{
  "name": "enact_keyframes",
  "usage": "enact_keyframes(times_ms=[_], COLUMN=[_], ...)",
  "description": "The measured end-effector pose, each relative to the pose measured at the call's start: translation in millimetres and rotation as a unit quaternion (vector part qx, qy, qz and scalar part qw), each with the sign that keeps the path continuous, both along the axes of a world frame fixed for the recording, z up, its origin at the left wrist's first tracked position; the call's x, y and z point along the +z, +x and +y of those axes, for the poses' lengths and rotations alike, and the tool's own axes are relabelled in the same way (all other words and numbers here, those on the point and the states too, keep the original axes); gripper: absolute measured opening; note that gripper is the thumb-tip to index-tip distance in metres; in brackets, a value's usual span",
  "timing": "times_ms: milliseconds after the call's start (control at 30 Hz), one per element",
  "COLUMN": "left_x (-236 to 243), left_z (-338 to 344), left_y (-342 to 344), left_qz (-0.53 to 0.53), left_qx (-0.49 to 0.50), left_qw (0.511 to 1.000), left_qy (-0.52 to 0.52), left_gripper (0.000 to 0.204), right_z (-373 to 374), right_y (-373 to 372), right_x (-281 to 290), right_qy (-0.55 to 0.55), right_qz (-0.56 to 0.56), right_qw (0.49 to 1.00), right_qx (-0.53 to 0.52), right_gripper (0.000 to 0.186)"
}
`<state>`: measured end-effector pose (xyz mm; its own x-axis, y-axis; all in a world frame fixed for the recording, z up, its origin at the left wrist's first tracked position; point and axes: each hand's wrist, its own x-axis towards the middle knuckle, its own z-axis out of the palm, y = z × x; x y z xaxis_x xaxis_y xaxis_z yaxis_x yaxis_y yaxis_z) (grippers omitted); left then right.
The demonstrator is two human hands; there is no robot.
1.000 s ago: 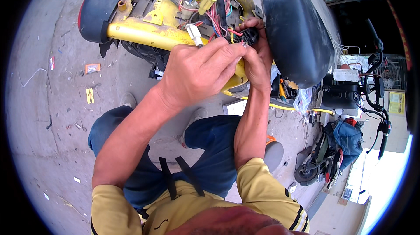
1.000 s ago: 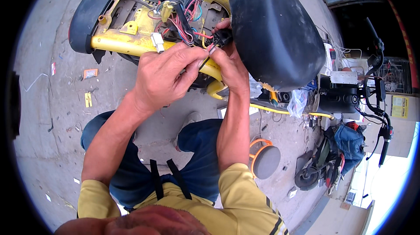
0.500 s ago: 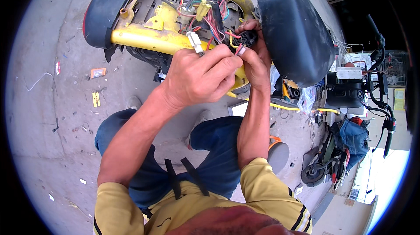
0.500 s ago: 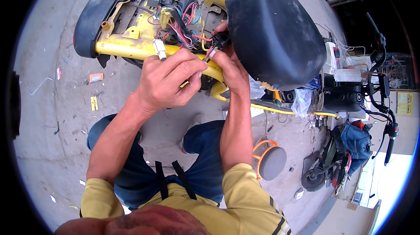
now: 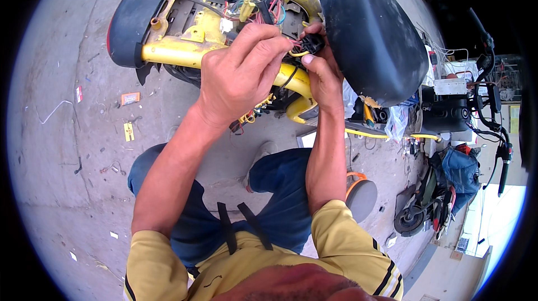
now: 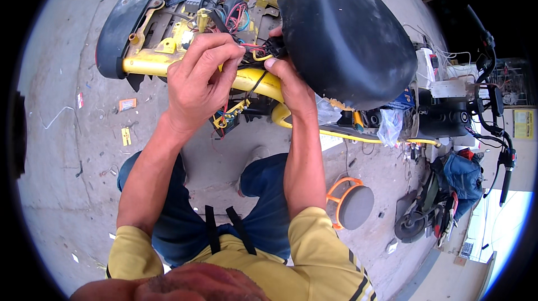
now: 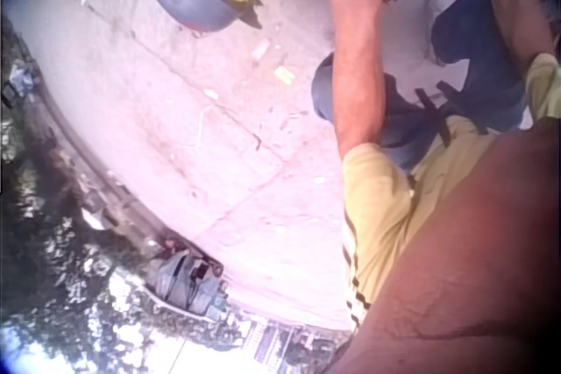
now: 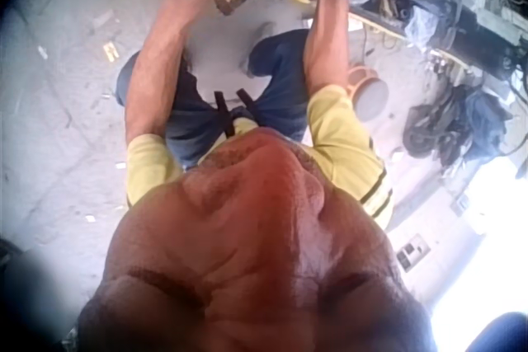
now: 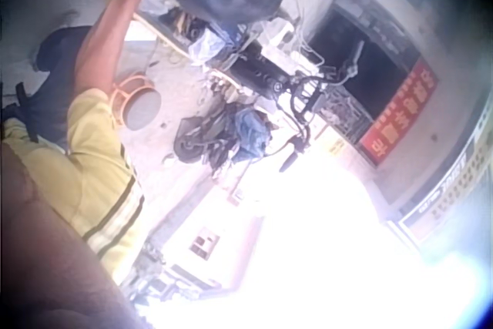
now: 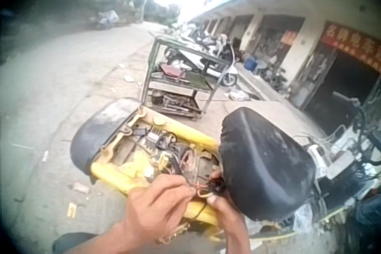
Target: The person kneels beside a yellow scooter and works on its exposed wiring under the seat. They connect and adjust wires at a terminal block, then use a tool to secure connections before standing and walking away.
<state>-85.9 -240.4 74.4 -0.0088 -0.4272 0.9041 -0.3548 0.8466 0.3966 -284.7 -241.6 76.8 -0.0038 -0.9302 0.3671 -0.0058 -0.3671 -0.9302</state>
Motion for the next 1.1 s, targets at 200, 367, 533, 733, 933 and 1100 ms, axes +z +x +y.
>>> enact_keyframes(times_ms=[200, 367, 533, 733, 933, 1100], left_x=[4, 4, 1, 8, 3, 14], left_z=[3, 5, -3, -6, 2, 6], left_y=[1, 6, 6, 5, 6, 2], left_qz=[0.052, 0.035, 0.066, 0.050, -0.015, -0.076], left_qx=[0.002, 0.019, 0.019, 0.043, 0.046, 0.105], left_qw=[0.996, 0.997, 0.996, 0.998, 0.998, 0.991], left_qy=[0.067, 0.063, 0.055, -0.006, 0.037, 0.041], left_gripper=[0.025, 0.024, 0.027, 0.032, 0.031, 0.030], right_z=[1, 1, 3, 1, -7, -8], right_y=[8, 5, 7, 6, 3, 1], right_x=[4, 2, 5, 1, -8, -7], right_qy=[-0.014, -0.009, 0.000, -0.005, -0.014, -0.016], right_qz=[-0.021, -0.014, -0.018, -0.062, -0.094, -0.116], right_qw=[0.999, 0.999, 0.999, 0.998, 0.995, 0.993], right_qx=[-0.021, -0.033, -0.041, -0.023, -0.008, 0.022], right_gripper=[0.048, 0.046, 0.047, 0.047, 0.037, 0.032])
